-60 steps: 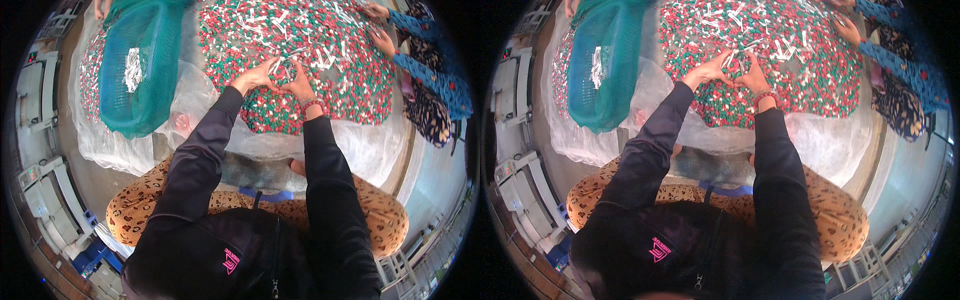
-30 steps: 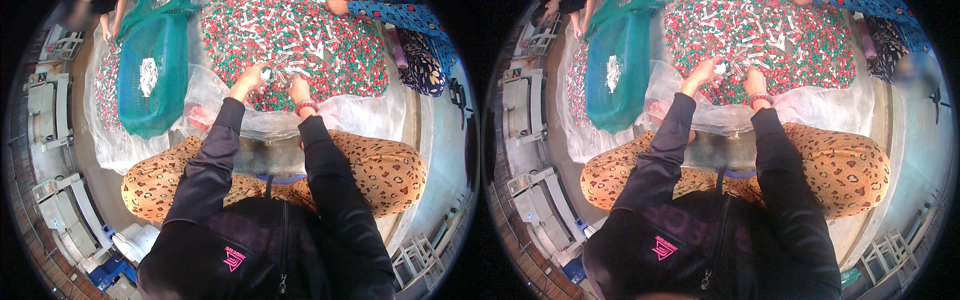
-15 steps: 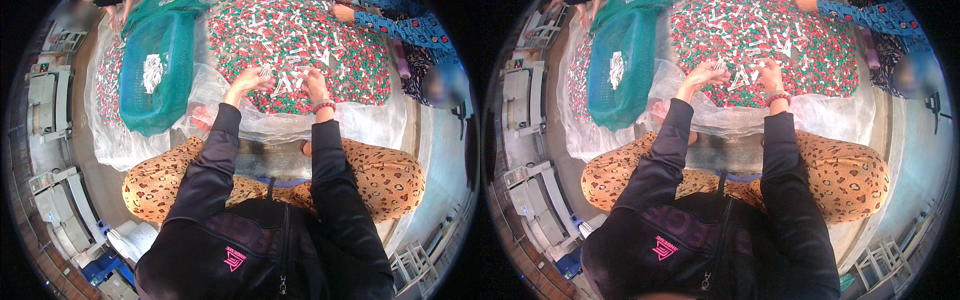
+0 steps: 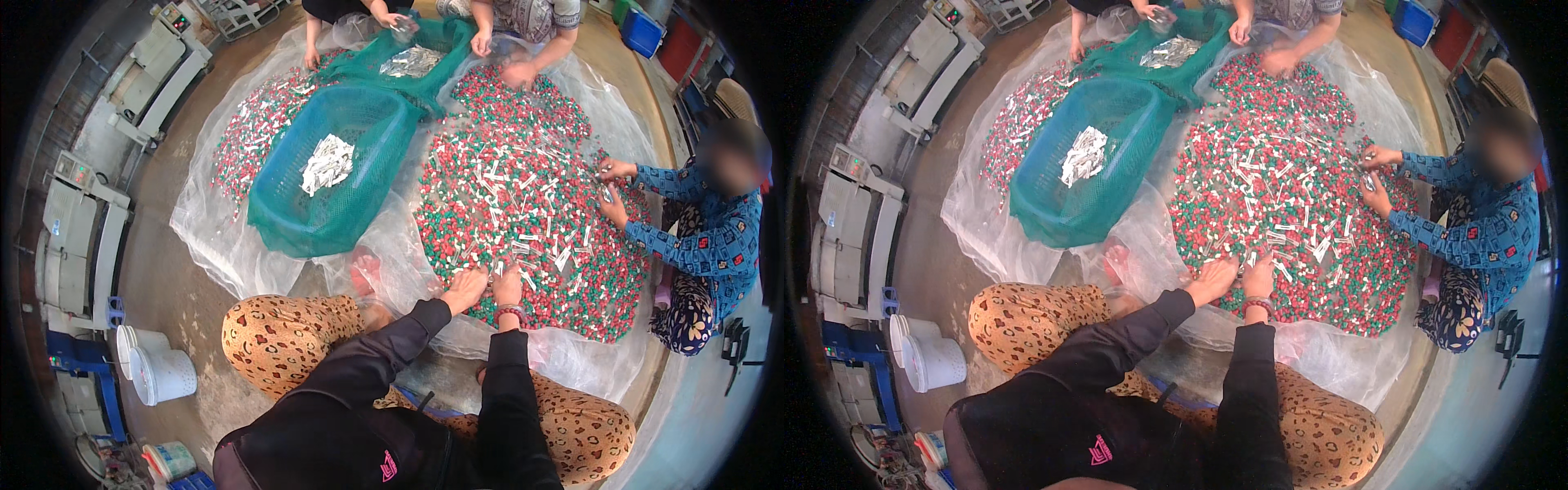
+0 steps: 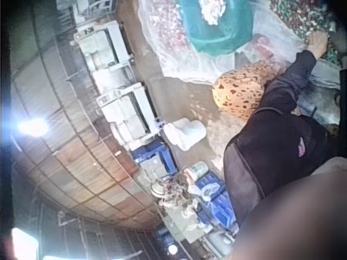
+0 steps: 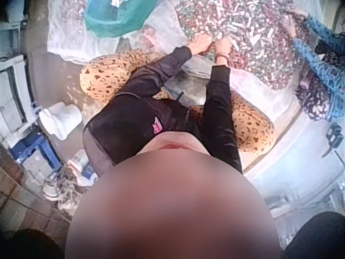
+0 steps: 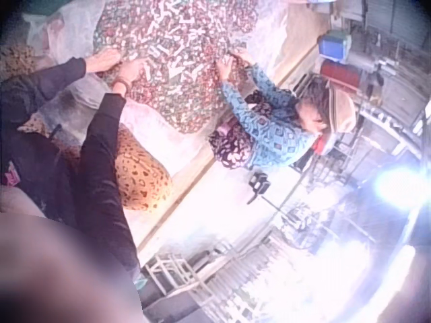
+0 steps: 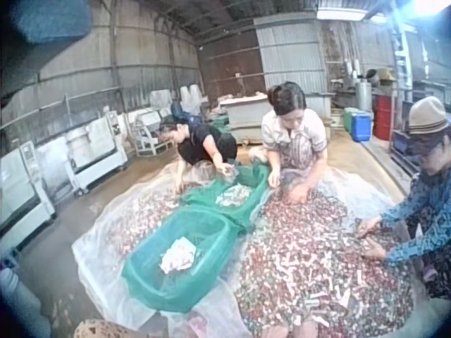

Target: The person sits on the floor and sorts a large pile of small red, green, and white plastic pieces by hand. They pick up handfuls of the pieces and place them into a green mesh basket. Other people are also sorting the same pile nearby.

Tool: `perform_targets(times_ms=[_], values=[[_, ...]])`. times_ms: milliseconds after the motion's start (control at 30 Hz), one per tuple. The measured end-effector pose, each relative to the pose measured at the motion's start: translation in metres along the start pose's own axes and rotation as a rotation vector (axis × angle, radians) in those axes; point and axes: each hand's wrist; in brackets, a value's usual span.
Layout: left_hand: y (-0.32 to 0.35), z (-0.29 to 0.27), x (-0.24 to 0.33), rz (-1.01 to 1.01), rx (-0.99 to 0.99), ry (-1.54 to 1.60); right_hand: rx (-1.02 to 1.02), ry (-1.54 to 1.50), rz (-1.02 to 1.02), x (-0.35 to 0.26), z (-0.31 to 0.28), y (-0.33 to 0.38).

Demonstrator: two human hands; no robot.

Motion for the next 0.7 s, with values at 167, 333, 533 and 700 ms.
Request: perform_targets(times_ms=[167, 333, 533, 700], values=[[-0.010, -0.009, -0.006, -0.041, -0.013, 0.212, -0.209, -0.263, 0.174, 0.023, -0.018, -0.007], [-0.026, -0.022, -0.019, -0.149, 0.100, 0.510, 0.163, -0.152, -0.222, 0.034, -0.008, 0.003], [-0.026, -0.094, -0.009, -0.437, -0.337, 1.916, -0.048, -0.065, -0.113, 0.042, 0.009, -0.004], [-0.035, -0.109, -0.011, -0.176, -0.574, 2.111, -0.141, -0.913, -0.079, 0.072, 0.010, -0.023]])
Point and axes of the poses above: each hand's wrist, its own y-axis away from the middle knuckle, its own z-axis out of the palm, x = y × z, and after that the axes turned 9 degrees about x, right-handed
